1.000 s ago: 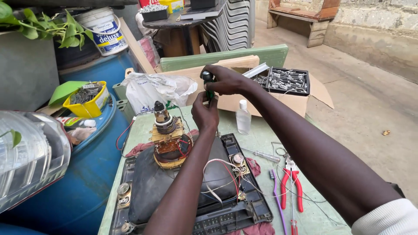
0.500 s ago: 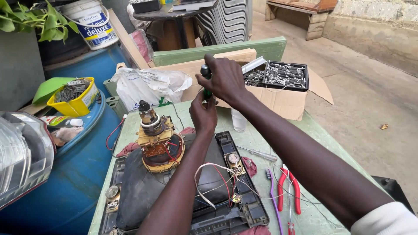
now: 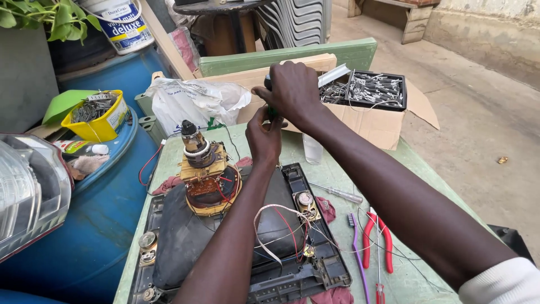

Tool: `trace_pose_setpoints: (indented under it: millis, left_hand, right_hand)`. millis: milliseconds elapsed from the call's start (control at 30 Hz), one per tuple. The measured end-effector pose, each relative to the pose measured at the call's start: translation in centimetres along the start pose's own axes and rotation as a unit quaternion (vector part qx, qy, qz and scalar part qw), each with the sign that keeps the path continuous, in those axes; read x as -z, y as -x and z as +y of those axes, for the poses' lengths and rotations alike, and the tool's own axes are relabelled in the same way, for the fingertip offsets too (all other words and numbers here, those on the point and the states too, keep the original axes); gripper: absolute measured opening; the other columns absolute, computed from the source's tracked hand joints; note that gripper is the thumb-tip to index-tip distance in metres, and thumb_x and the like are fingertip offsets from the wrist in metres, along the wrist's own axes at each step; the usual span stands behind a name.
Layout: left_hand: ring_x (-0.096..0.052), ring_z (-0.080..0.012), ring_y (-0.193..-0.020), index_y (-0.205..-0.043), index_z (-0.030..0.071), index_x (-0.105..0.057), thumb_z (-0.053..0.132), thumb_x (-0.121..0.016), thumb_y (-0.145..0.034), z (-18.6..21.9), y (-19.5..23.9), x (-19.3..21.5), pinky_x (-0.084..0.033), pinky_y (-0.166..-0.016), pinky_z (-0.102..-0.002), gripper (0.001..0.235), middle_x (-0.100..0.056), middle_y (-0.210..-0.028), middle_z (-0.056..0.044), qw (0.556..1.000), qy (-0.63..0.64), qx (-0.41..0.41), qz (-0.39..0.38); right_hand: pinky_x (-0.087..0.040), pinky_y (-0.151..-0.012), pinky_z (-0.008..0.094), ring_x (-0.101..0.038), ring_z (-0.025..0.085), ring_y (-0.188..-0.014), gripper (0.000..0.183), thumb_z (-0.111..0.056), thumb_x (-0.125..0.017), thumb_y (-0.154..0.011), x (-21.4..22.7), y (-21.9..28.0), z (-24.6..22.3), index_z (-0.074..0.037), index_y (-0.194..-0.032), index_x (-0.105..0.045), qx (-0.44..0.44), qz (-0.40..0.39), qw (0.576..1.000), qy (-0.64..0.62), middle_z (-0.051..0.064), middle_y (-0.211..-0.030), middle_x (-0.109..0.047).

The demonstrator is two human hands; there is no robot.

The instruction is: Using a screwdriver to disassemble or repair the internal components of a CRT monitor.

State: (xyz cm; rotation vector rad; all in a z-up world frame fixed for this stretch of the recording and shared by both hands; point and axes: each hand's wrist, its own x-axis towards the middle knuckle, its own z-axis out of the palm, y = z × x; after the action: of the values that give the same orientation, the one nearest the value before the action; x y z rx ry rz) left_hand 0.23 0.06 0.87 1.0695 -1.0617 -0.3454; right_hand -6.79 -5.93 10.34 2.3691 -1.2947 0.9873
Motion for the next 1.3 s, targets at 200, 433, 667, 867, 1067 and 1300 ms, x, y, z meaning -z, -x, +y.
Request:
trace_pose_setpoints:
  millis: [200, 433, 667, 867, 1067, 1300]
  left_hand:
    - [-0.077, -0.0206, -0.072, -0.107, 0.007, -0.068, 0.013, -0.063, -0.093, 0.1, 0.1, 0.7, -0.053, -0.066, -0.033, 0.016, -0.073, -0.088, -0.004, 0.999, -0.033, 0.027, 0.034]
    - [-0.075, -0.0186, -0.070, -0.099, 0.006, -0.067, 0.007, -0.065, -0.091, -2.3, -0.7, 0.4, -0.055, -0.068, -0.032, 0.009, -0.068, -0.083, -0.002, 0.999, -0.009, 0.029, 0.019]
    - [-0.074, -0.0168, -0.071, -0.111, 0.008, -0.068, 0.006, -0.062, -0.093, -1.6, -0.2, 0.5, -0.052, -0.071, -0.034, 0.020, -0.072, -0.087, -0.003, 0.995, -0.056, 0.074, 0.035]
    - [-0.074, -0.0187, -0.082, -0.100, 0.010, -0.066, 0.019, -0.063, -0.093, -0.8, 0.0, 0.2, -0.052, -0.075, -0.036, 0.012, -0.071, -0.088, -0.003, 0.999, -0.013, 0.042, 0.017]
    - [-0.074, -0.0203, -0.066, -0.086, 0.009, -0.063, 0.004, -0.062, -0.089, -0.4, 0.3, 0.6, -0.050, -0.068, -0.034, 0.006, -0.072, -0.075, -0.007, 0.999, -0.045, -0.006, 0.026]
    - [-0.075, -0.0233, -0.070, -0.103, 0.005, -0.064, 0.016, -0.060, -0.093, -2.4, 0.1, 0.3, -0.056, -0.069, -0.035, 0.015, -0.071, -0.086, -0.009, 0.999, 0.032, 0.019, 0.009]
  right_hand:
    - [-0.059, -0.069, 0.033, -0.063, 0.019, -0.093, 0.035, -0.022, -0.059, -0.094, 2.7, -0.1, 1.9, -0.008, -0.126, -0.055, 0.099, -0.259, 0.849, -0.450, 0.008, -0.112, -0.061]
    - [-0.044, -0.055, 0.039, -0.061, 0.018, -0.062, 0.040, -0.036, -0.089, -0.074, -1.3, 0.7, -0.1, -0.012, -0.079, -0.057, -0.005, 0.078, 0.963, -0.259, 0.003, -0.075, -0.073]
    - [-0.045, -0.100, 0.036, -0.051, 0.021, -0.113, 0.056, -0.010, -0.059, -0.090, 2.3, 1.9, -0.7, -0.021, -0.140, -0.036, -0.011, -0.241, 0.789, -0.565, 0.011, -0.130, -0.048]
    - [-0.055, -0.066, 0.031, -0.065, 0.016, -0.074, 0.034, -0.019, -0.092, -0.073, -1.1, 1.6, -0.4, -0.010, -0.097, -0.069, 0.052, 0.033, 0.927, -0.369, 0.003, -0.087, -0.072]
    - [-0.041, -0.061, 0.049, -0.062, 0.038, -0.078, 0.052, -0.046, -0.081, -0.083, 0.3, 1.5, -1.0, -0.011, -0.099, -0.047, 0.042, 0.020, 0.978, -0.205, 0.014, -0.094, -0.072]
    - [-0.054, -0.079, 0.030, -0.067, 0.014, -0.092, 0.030, -0.015, -0.078, -0.081, -0.3, 2.4, 0.4, -0.012, -0.105, -0.060, 0.068, -0.104, 0.840, -0.528, 0.004, -0.097, -0.066]
